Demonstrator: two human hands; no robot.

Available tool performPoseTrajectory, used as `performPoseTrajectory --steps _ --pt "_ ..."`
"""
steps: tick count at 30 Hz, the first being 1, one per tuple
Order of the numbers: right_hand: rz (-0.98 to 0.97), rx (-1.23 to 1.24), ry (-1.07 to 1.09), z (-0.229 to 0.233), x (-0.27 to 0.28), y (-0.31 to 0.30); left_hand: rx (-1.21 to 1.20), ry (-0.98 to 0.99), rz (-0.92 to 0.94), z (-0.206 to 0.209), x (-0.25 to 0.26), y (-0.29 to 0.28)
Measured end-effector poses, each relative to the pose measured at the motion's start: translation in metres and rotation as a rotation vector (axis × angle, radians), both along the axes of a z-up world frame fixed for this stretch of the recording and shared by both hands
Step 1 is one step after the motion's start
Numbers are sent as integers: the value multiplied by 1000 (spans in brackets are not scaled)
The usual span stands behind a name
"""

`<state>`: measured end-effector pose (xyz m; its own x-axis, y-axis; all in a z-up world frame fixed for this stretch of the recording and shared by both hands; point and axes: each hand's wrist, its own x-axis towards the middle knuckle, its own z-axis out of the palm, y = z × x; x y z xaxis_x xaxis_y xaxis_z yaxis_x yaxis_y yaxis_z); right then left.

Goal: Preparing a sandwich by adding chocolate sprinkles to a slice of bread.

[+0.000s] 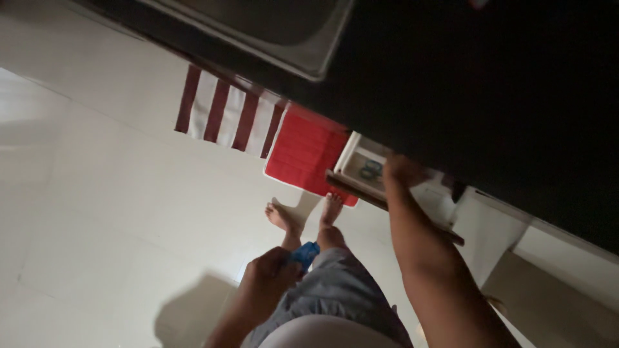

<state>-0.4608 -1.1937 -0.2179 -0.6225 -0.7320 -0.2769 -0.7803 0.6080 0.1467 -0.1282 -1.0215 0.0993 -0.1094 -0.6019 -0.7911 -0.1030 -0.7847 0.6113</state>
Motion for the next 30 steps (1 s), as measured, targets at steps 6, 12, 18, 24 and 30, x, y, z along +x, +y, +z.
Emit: performPoseTrajectory --steps 6,12,18,24,30 --pt "-105 -263 22 -42 -13 0 10 88 88 1 10 4" --pt "-88 -239 -29 -56 -22 -7 -26 -68 -57 5 17 4" --pt "-77 -205 -102 -48 -18 -10 24 9 39 0 21 8" --pt "-97 -265 -98 34 8 -7 -36 101 123 -7 22 12" --pt "-250 -496 -517 25 -16 43 -122 -131 -42 14 3 -20"
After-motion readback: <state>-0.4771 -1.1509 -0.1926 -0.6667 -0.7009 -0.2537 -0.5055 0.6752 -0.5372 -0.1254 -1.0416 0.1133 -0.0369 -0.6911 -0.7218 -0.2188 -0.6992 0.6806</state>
